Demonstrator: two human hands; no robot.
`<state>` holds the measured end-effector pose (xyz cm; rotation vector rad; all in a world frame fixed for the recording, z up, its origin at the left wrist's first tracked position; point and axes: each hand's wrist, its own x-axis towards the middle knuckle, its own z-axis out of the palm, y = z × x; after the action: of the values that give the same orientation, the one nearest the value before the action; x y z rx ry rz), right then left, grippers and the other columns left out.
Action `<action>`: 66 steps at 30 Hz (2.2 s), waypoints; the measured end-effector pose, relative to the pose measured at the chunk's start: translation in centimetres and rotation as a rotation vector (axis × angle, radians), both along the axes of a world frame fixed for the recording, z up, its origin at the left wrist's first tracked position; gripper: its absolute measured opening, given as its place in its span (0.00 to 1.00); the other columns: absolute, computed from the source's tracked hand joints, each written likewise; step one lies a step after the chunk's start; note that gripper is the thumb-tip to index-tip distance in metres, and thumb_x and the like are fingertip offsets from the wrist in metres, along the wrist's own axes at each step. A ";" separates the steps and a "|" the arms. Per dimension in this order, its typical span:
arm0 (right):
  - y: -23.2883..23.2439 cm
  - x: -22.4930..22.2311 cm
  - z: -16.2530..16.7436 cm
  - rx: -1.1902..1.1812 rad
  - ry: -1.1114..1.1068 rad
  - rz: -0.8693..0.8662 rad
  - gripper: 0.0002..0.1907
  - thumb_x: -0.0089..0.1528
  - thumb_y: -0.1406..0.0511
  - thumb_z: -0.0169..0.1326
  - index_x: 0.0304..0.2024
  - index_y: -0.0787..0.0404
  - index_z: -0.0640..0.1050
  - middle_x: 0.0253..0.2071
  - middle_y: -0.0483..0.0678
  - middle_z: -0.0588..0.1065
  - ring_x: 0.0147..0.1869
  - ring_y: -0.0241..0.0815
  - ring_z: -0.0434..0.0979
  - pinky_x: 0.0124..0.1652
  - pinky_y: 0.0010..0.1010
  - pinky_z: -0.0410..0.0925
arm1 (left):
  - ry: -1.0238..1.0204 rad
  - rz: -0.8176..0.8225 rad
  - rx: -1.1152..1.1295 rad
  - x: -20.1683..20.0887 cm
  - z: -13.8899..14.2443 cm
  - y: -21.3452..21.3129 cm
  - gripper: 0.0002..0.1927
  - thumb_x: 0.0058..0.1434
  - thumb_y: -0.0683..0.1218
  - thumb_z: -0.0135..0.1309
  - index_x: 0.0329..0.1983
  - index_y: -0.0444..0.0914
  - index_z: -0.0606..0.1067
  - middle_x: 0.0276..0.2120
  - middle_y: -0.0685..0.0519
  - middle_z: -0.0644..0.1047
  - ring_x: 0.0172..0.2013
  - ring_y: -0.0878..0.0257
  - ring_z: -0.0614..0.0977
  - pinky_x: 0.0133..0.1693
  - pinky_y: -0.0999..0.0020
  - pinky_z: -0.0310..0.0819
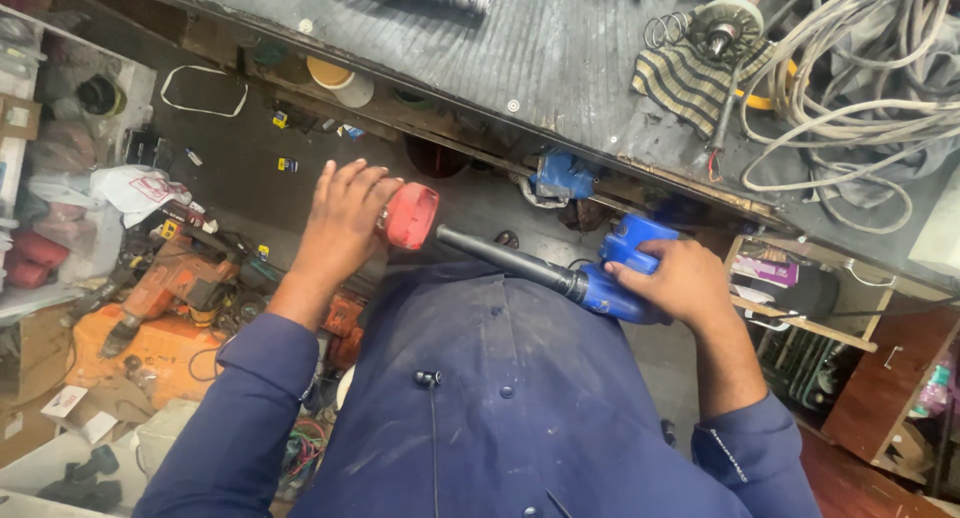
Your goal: The person works at a cluttered repair bench on a disassembled power tool. They wipe parts with a cloth, hold and turn the cylindrical motor housing, blow out the red plastic housing with a blue air blower, apply liquid from a bottle into the housing, and use a screwdriver, at times with a drill, on the parts.
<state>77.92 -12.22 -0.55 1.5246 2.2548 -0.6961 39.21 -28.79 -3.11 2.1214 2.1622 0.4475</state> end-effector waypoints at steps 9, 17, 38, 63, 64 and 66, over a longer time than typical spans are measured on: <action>-0.4 0.8 -0.3 0.000 0.072 -0.063 0.30 0.50 0.38 0.59 0.35 0.55 0.86 0.26 0.56 0.80 0.35 0.57 0.83 0.39 0.45 0.74 | 0.032 -0.086 0.005 1.8 -0.6 0.6 0.33 0.50 0.44 0.66 0.62 0.45 0.72 0.61 0.52 0.72 0.66 0.50 0.68 0.70 0.42 0.53; -0.7 1.3 -0.4 0.004 0.068 -0.055 0.32 0.49 0.38 0.60 0.35 0.56 0.86 0.26 0.58 0.80 0.36 0.58 0.82 0.40 0.45 0.74 | -0.019 -0.109 0.015 2.6 0.1 1.4 0.34 0.49 0.50 0.67 0.61 0.44 0.72 0.59 0.49 0.72 0.64 0.47 0.68 0.68 0.40 0.53; 0.0 21.3 4.7 0.056 0.516 -0.346 0.27 0.43 0.56 0.75 0.38 0.61 0.80 0.34 0.49 0.79 0.40 0.40 0.77 0.43 0.35 0.72 | -0.273 -0.140 0.083 2.3 3.2 6.2 0.41 0.42 0.42 0.67 0.63 0.43 0.69 0.54 0.47 0.76 0.57 0.46 0.76 0.60 0.49 0.69; 17.3 37.5 15.3 1.150 0.789 -1.084 0.13 0.72 0.64 0.63 0.35 0.64 0.80 0.33 0.43 0.78 0.36 0.34 0.74 0.39 0.28 0.68 | -0.777 0.199 -0.326 9.7 3.5 9.9 0.34 0.41 0.44 0.69 0.56 0.40 0.77 0.46 0.51 0.83 0.46 0.58 0.85 0.52 0.64 0.77; 17.9 37.6 15.1 1.148 0.755 -1.091 0.12 0.72 0.64 0.63 0.35 0.64 0.80 0.33 0.43 0.78 0.37 0.35 0.74 0.39 0.29 0.68 | -0.827 0.179 -0.218 9.7 3.2 9.8 0.38 0.42 0.45 0.70 0.59 0.38 0.73 0.51 0.50 0.80 0.51 0.59 0.82 0.55 0.64 0.75; 18.6 37.6 14.8 1.135 0.676 -1.111 0.11 0.71 0.64 0.64 0.35 0.64 0.80 0.34 0.43 0.78 0.38 0.36 0.74 0.40 0.30 0.67 | -0.888 0.157 0.002 9.6 2.5 9.4 0.46 0.45 0.47 0.72 0.67 0.35 0.64 0.61 0.50 0.73 0.60 0.61 0.76 0.60 0.66 0.72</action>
<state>115.49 6.42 14.24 3.6705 2.0888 -0.0173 48.83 -19.38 -0.58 1.3278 1.7565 1.1321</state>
